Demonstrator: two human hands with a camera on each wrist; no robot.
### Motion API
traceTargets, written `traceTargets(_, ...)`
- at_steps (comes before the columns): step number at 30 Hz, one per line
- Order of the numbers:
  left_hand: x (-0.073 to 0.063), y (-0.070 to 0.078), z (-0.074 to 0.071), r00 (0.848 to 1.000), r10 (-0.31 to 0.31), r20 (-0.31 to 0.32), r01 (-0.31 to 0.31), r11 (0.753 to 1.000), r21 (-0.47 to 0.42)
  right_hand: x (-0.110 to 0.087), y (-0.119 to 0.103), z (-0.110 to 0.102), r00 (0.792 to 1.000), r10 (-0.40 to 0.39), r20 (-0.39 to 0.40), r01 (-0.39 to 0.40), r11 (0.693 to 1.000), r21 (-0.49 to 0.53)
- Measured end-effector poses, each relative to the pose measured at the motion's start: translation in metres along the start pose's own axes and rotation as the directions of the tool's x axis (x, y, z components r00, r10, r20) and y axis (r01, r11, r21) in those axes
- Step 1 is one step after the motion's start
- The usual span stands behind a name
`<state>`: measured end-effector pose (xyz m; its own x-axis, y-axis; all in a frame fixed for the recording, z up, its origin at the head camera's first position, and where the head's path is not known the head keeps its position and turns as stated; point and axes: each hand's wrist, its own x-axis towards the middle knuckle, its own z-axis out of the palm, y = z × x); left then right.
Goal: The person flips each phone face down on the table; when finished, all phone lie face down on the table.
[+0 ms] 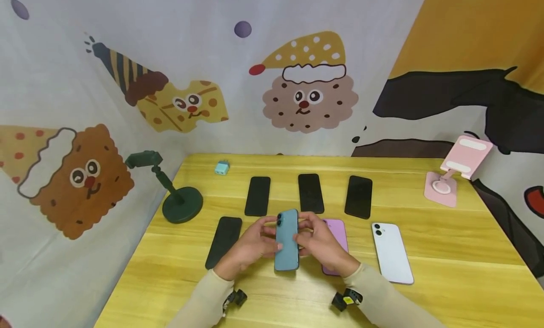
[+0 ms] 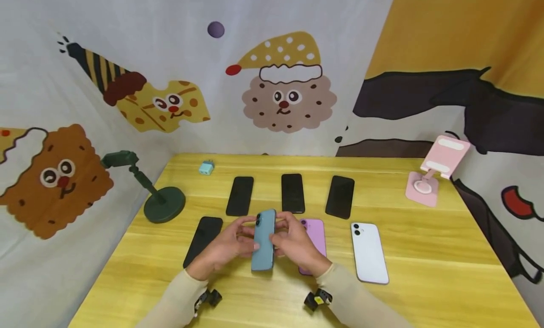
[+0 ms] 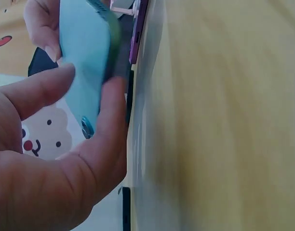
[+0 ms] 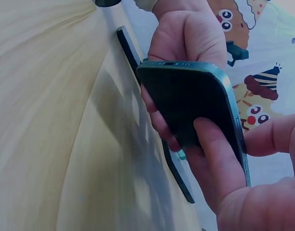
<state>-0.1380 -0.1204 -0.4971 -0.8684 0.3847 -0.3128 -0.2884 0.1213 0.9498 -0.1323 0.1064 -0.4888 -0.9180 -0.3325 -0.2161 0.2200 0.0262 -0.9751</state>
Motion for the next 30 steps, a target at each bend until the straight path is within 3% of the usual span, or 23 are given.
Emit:
traceTargets(7,-0.002,-0.001,-0.004,0.999,0.011,-0.042,-0.01,0.999,0.033,0.001,0.001,-0.002,1.0,0.01,0.018,-0.009,0.998,-0.061)
traceTargets(16,-0.003,-0.002,-0.007,0.997,0.024,-0.075,-0.015,0.993,0.119,0.004,0.008,-0.006,0.999,0.006,0.04,0.003,0.971,-0.238)
traceTargets(22,-0.001,-0.002,-0.004,0.99,0.028,-0.14,0.01,0.963,0.269,0.009,0.014,-0.004,1.0,-0.012,0.017,0.017,0.941,-0.339)
traceTargets(27,0.002,-0.002,-0.001,0.987,0.049,-0.155,0.008,0.938,0.347,0.011,0.017,-0.004,1.0,-0.02,0.004,0.02,0.915,-0.403)
traceTargets(30,0.003,-0.002,0.001,0.985,0.067,-0.16,0.002,0.916,0.4,0.012,0.018,-0.005,0.999,-0.038,0.003,0.035,0.885,-0.465)
